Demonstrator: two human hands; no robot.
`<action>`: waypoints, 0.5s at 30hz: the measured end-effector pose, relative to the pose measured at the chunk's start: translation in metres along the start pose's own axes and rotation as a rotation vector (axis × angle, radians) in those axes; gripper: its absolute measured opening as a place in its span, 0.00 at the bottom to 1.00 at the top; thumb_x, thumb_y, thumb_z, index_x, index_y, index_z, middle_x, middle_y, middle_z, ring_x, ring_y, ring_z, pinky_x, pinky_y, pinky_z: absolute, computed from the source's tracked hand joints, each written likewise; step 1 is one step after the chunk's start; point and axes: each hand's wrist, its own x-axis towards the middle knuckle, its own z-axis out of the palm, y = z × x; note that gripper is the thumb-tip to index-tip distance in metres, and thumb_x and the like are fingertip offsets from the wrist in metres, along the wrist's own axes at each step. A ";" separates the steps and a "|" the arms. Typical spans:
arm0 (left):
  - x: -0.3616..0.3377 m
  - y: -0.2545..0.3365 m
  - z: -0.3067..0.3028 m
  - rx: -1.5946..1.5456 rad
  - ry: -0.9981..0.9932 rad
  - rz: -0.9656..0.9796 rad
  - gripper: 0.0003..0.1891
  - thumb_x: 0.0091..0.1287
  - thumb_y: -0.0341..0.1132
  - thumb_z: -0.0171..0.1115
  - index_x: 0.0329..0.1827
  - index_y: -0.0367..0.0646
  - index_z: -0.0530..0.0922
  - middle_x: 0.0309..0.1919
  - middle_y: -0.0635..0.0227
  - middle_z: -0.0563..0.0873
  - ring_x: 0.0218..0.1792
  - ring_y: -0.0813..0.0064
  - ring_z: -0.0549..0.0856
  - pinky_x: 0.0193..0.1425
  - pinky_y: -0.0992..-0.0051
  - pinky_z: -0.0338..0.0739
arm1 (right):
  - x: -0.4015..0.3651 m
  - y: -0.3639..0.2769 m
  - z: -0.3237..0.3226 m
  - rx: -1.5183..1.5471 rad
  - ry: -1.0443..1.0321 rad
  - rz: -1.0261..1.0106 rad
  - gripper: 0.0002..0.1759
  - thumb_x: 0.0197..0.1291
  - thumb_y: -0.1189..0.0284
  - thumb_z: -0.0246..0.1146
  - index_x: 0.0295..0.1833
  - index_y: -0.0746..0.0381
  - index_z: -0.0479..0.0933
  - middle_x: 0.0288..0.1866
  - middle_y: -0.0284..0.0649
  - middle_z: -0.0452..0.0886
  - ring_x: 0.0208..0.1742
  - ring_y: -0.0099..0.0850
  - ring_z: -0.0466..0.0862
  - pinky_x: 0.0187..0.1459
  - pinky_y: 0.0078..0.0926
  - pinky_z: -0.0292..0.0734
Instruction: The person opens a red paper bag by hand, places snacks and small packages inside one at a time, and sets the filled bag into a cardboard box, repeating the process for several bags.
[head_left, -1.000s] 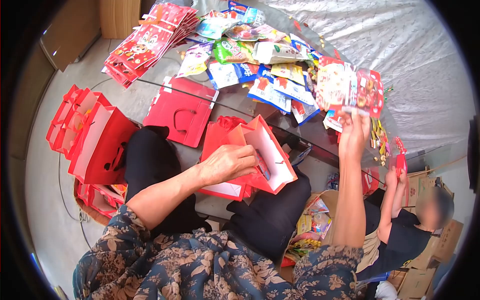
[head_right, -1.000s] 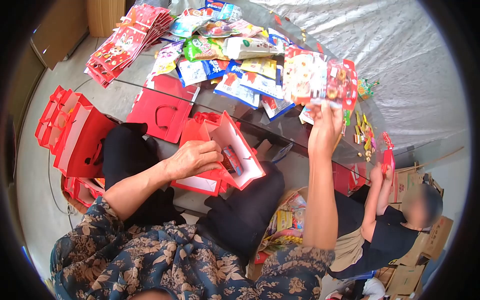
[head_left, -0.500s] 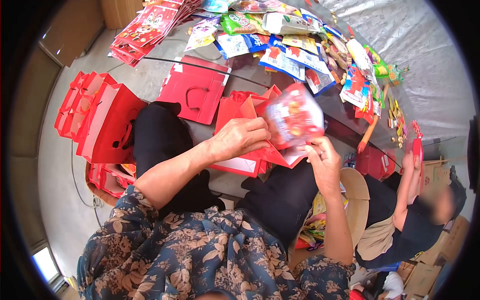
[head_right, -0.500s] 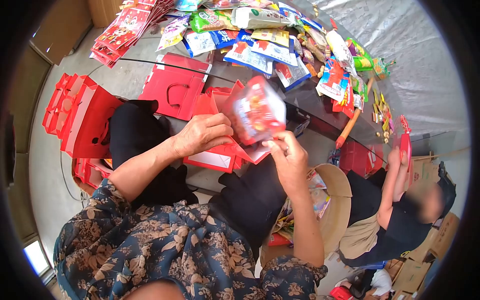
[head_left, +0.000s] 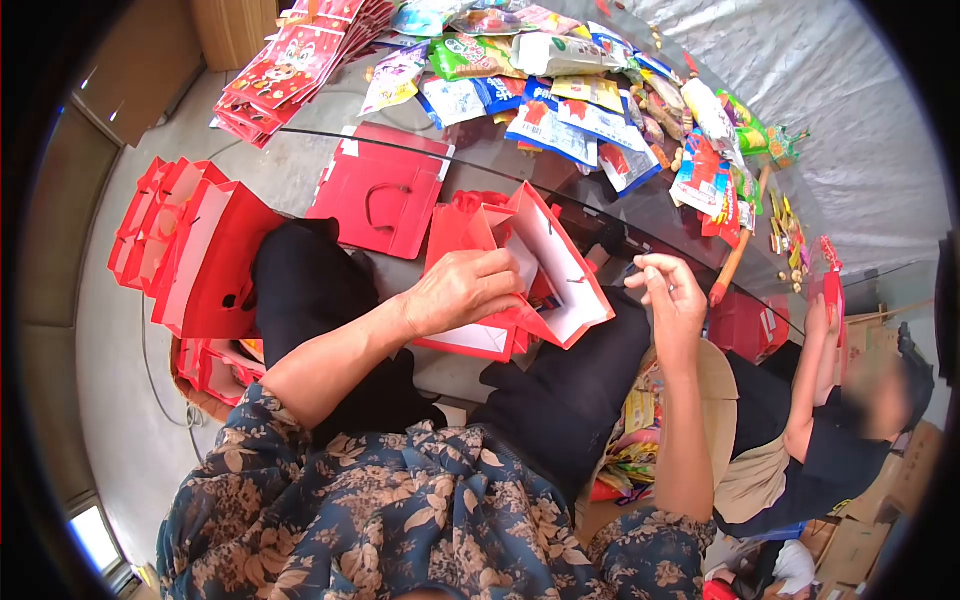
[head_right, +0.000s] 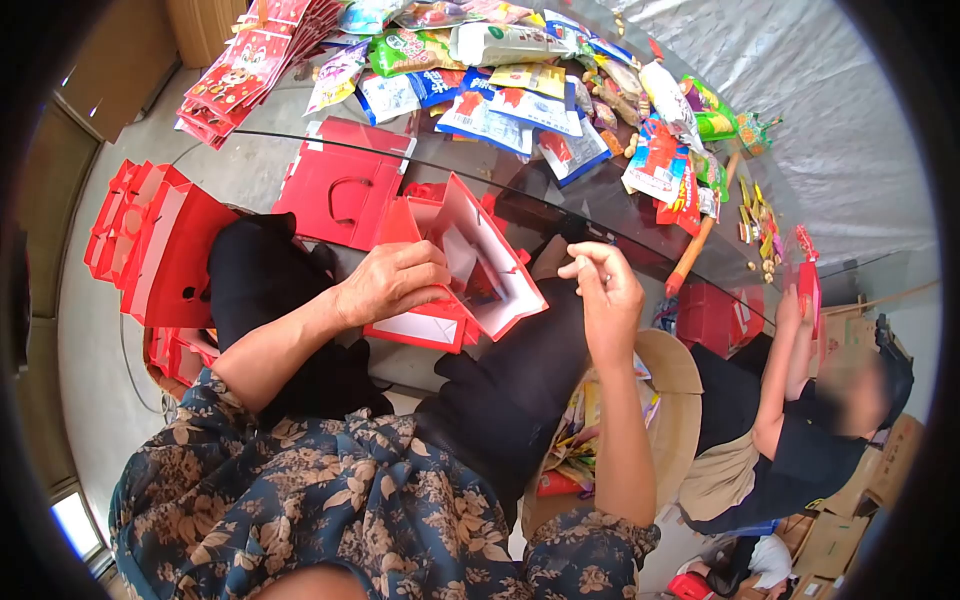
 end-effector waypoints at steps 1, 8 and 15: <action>0.001 0.000 0.000 0.010 -0.002 0.000 0.12 0.58 0.32 0.74 0.43 0.43 0.80 0.40 0.65 0.81 0.37 0.62 0.85 0.39 0.65 0.82 | 0.011 0.008 0.000 0.088 0.010 0.064 0.10 0.74 0.71 0.60 0.54 0.65 0.80 0.43 0.39 0.87 0.40 0.20 0.86 0.38 0.16 0.74; 0.002 -0.001 0.000 0.018 0.038 0.016 0.13 0.59 0.34 0.74 0.43 0.44 0.81 0.38 0.66 0.80 0.37 0.62 0.84 0.40 0.65 0.82 | 0.081 0.060 0.009 0.595 0.034 0.532 0.21 0.73 0.66 0.62 0.64 0.66 0.70 0.58 0.53 0.84 0.46 0.34 0.89 0.38 0.23 0.78; 0.004 0.000 -0.003 -0.001 0.031 0.009 0.12 0.60 0.35 0.73 0.43 0.44 0.80 0.38 0.68 0.79 0.37 0.64 0.84 0.38 0.66 0.82 | 0.136 0.094 0.022 0.761 0.035 0.716 0.15 0.70 0.63 0.68 0.51 0.61 0.75 0.45 0.46 0.86 0.36 0.33 0.86 0.29 0.24 0.75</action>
